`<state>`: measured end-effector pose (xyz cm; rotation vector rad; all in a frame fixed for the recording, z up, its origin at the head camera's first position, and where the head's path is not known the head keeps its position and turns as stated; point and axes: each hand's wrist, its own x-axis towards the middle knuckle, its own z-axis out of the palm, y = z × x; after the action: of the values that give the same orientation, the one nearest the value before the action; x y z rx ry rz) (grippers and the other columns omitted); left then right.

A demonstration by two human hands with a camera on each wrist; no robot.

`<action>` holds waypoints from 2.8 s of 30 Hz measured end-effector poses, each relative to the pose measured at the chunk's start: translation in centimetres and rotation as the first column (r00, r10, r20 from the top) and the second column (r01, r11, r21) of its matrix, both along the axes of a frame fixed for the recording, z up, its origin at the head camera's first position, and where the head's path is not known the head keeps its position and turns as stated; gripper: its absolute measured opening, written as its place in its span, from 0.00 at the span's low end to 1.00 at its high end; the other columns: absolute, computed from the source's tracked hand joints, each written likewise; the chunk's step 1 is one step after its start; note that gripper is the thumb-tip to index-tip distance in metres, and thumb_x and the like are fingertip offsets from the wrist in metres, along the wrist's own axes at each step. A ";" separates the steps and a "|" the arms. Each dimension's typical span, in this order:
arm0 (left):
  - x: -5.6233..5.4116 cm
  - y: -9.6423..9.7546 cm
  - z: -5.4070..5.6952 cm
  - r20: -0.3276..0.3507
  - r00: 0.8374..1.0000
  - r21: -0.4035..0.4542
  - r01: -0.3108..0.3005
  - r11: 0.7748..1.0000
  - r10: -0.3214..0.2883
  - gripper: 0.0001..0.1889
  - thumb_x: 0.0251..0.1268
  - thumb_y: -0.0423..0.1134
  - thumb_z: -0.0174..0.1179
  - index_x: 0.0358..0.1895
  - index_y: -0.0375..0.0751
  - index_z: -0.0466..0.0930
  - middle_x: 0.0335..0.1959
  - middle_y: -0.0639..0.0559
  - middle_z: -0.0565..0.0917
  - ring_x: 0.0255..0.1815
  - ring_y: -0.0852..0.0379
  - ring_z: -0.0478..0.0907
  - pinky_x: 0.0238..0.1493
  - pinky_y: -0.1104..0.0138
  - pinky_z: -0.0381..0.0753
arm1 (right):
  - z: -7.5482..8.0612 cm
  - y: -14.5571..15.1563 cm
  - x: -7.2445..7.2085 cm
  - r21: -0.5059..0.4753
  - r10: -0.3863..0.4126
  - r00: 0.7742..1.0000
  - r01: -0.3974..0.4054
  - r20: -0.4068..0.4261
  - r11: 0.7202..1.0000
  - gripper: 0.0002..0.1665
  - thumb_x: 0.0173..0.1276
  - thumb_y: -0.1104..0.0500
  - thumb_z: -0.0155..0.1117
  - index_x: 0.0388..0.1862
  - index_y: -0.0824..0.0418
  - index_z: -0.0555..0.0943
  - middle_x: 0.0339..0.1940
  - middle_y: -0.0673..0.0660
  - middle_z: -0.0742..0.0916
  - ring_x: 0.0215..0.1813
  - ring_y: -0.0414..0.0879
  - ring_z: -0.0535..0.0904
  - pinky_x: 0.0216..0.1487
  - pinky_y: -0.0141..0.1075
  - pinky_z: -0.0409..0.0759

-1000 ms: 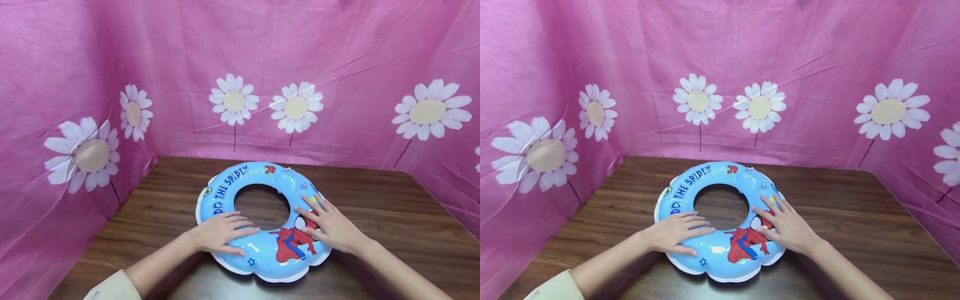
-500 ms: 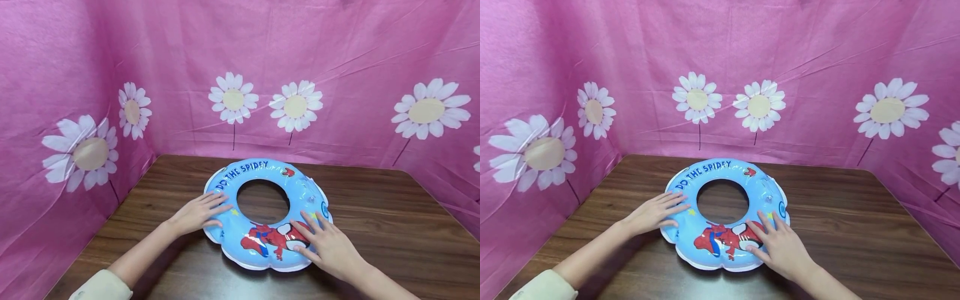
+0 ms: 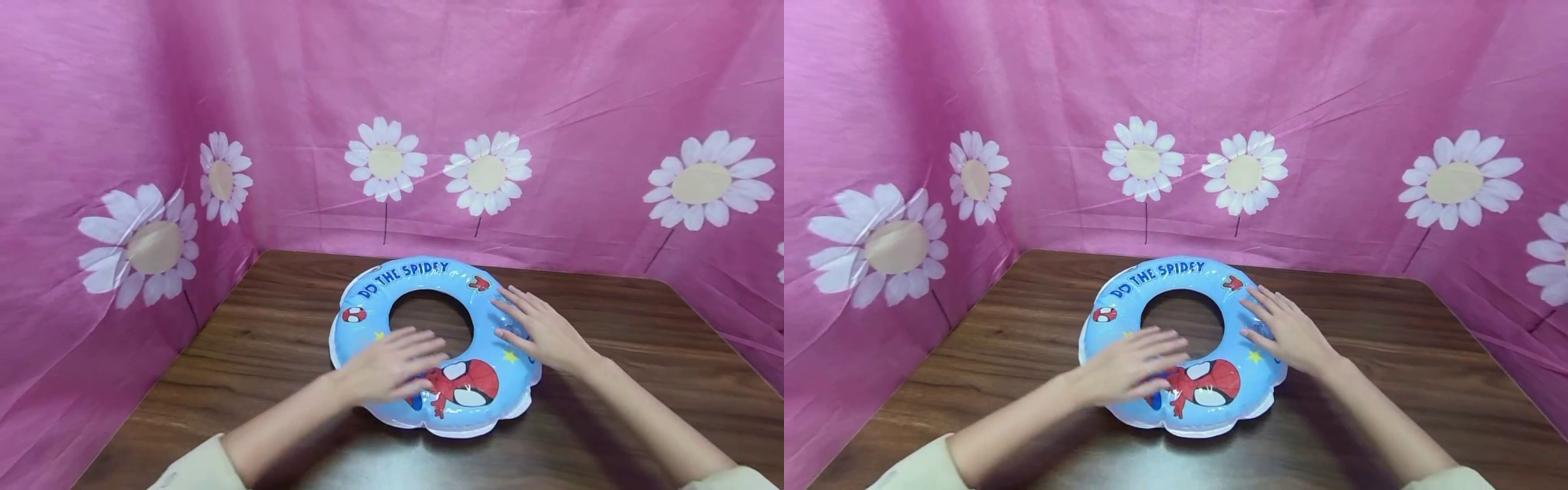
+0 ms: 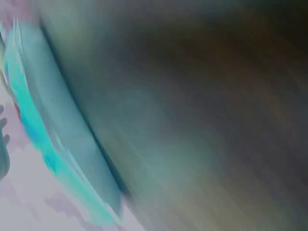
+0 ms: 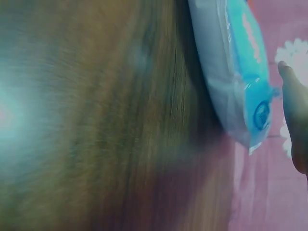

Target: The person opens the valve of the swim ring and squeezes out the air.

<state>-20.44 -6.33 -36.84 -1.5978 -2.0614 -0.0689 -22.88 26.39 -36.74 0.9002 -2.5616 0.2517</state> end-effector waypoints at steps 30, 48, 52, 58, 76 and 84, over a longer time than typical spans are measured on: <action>-0.9 -5.3 -1.2 0.082 0.997 -0.152 0.006 0.988 0.007 0.28 0.57 0.34 0.57 0.64 0.48 0.68 0.66 0.47 0.65 0.67 0.51 0.57 0.66 0.61 0.53 | -1.3 -0.3 4.9 0.055 0.042 0.996 -0.038 -0.082 0.998 0.35 0.60 0.44 0.62 0.64 0.58 0.70 0.64 0.57 0.72 0.63 0.53 0.66 0.60 0.47 0.60; 0.0 1.0 -2.6 0.188 0.978 -0.238 -0.041 0.970 0.088 0.27 0.71 0.54 0.41 0.71 0.52 0.56 0.71 0.53 0.56 0.70 0.57 0.50 0.67 0.61 0.49 | -3.3 1.1 2.8 0.002 0.004 0.995 -0.004 0.098 1.000 0.35 0.63 0.45 0.59 0.67 0.56 0.67 0.66 0.55 0.69 0.68 0.56 0.58 0.61 0.53 0.56; -0.6 -0.5 -2.2 0.276 0.960 -0.203 0.018 0.979 0.040 0.26 0.70 0.50 0.43 0.70 0.52 0.59 0.70 0.54 0.58 0.70 0.57 0.50 0.67 0.61 0.48 | -3.1 0.6 4.4 0.026 0.010 0.999 -0.010 0.033 1.000 0.37 0.61 0.43 0.61 0.66 0.57 0.68 0.64 0.56 0.71 0.65 0.57 0.62 0.58 0.53 0.60; -1.2 -1.1 -1.6 0.331 0.944 -0.111 0.051 0.993 -0.011 0.25 0.67 0.51 0.47 0.67 0.50 0.65 0.67 0.55 0.64 0.67 0.57 0.57 0.66 0.63 0.51 | -2.0 -0.5 5.2 0.055 -0.004 1.000 0.005 -0.015 0.998 0.37 0.60 0.40 0.61 0.63 0.58 0.71 0.61 0.56 0.74 0.63 0.55 0.65 0.57 0.53 0.62; -2.5 -0.1 -3.0 0.195 0.981 -0.194 0.032 0.980 0.007 0.33 0.65 0.61 0.45 0.70 0.51 0.58 0.66 0.52 0.64 0.66 0.54 0.59 0.66 0.59 0.51 | 0.0 -5.8 1.8 -0.572 0.433 0.685 -0.029 0.586 0.820 0.14 0.71 0.59 0.52 0.47 0.64 0.80 0.39 0.53 0.85 0.46 0.47 0.79 0.49 0.35 0.75; -2.9 0.3 -3.1 0.173 0.985 -0.186 0.040 0.982 -0.007 0.33 0.65 0.61 0.45 0.70 0.52 0.58 0.67 0.53 0.64 0.66 0.55 0.59 0.65 0.59 0.53 | -1.2 -5.0 1.6 -0.573 0.440 0.518 0.125 0.734 0.810 0.15 0.70 0.55 0.53 0.47 0.61 0.81 0.45 0.56 0.83 0.50 0.50 0.75 0.50 0.34 0.71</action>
<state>-23.38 -6.08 -39.90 -1.7855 -2.2372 -0.0199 -21.33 21.34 -37.95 0.8933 -2.8514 1.8589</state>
